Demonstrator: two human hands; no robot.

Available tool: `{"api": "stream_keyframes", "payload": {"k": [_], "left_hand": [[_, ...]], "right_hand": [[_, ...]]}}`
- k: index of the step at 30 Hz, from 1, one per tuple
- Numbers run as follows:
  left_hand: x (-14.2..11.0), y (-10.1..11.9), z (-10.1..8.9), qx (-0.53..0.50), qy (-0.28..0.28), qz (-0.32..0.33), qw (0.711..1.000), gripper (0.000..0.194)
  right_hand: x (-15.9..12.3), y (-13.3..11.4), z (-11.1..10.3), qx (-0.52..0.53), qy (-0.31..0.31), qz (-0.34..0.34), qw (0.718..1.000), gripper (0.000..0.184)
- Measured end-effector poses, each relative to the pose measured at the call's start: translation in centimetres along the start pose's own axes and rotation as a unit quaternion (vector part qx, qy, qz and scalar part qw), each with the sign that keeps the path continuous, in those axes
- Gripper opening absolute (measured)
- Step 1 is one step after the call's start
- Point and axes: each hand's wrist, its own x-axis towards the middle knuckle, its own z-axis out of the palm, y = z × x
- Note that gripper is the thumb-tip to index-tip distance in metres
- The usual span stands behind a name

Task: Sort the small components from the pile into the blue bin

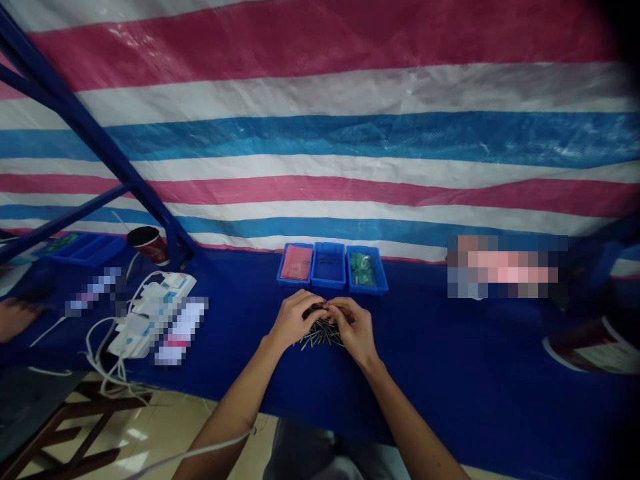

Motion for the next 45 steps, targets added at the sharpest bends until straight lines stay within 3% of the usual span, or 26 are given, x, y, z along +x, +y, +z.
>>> {"api": "stream_keyframes", "payload": {"k": [4,13,24,35,45], "left_hand": [[0.0,-0.1,0.0,-0.005,-0.001,0.001,1.0,0.013],[0.0,0.1,-0.1,0.01,-0.009,0.01,1.0,0.015],[0.0,0.4,0.5,-0.006,-0.027,0.016,0.999,0.019],[0.0,0.4,0.0,0.014,-0.028,0.001,1.0,0.021],[-0.1,0.3,-0.2,0.006,-0.052,-0.035,0.998,0.032]], "right_hand": [[-0.2,0.3,0.2,0.005,-0.005,0.002,1.0,0.013],[0.0,0.0,-0.5,-0.143,-0.023,-0.048,0.988,0.022],[-0.1,1.4,-0.6,-0.247,-0.072,-0.084,0.963,0.04],[-0.1,1.0,-0.5,-0.194,-0.052,-0.127,0.971,0.021],[0.0,0.8,-0.3,-0.166,-0.028,-0.156,0.973,0.018]]}}
